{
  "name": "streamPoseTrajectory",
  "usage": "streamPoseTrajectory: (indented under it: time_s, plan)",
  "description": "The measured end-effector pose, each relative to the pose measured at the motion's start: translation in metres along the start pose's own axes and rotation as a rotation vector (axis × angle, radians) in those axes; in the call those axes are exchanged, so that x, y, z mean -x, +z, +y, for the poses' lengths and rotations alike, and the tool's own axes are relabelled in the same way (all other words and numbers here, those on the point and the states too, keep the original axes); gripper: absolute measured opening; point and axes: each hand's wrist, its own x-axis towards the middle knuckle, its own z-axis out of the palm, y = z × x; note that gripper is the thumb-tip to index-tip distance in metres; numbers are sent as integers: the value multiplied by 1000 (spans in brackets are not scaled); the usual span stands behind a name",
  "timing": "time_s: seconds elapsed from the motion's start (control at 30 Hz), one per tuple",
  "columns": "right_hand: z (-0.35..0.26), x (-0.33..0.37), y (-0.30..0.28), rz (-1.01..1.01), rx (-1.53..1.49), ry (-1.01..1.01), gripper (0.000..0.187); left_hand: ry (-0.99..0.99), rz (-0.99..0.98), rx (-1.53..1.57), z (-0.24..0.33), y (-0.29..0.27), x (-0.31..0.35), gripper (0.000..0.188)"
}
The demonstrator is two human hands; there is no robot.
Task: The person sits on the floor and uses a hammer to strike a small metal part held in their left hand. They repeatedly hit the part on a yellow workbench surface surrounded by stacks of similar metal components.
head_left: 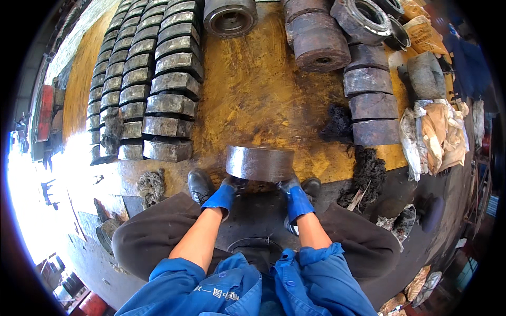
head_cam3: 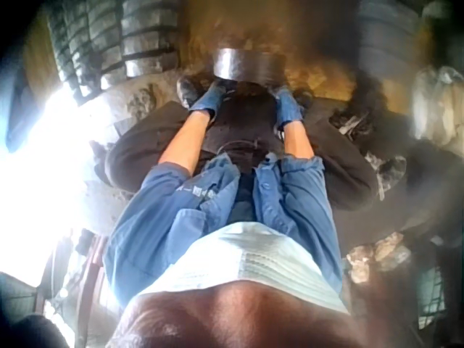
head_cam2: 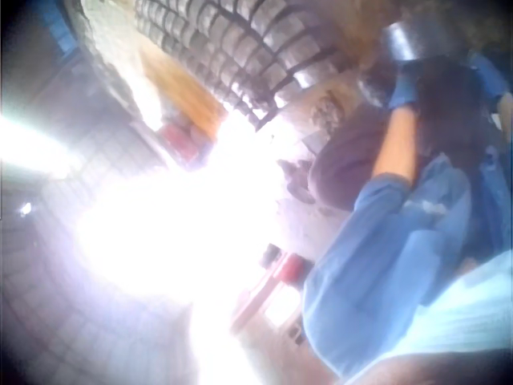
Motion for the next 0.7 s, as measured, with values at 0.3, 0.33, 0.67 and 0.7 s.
streamPoseTrajectory:
  time_s: [0.3,0.33,0.67,0.7]
  plan:
    - [24,-18,1,88,-272,-153,31,169,148,-216,4,7,-67,42]
    - [26,-19,1,92,-273,-162,31,165,160,-216,0,8,-69,42]
    - [29,-30,16,101,-263,-247,31,128,223,-179,-29,17,-83,41]
    - [27,-33,19,95,-264,-252,31,127,228,-174,-29,17,-84,41]
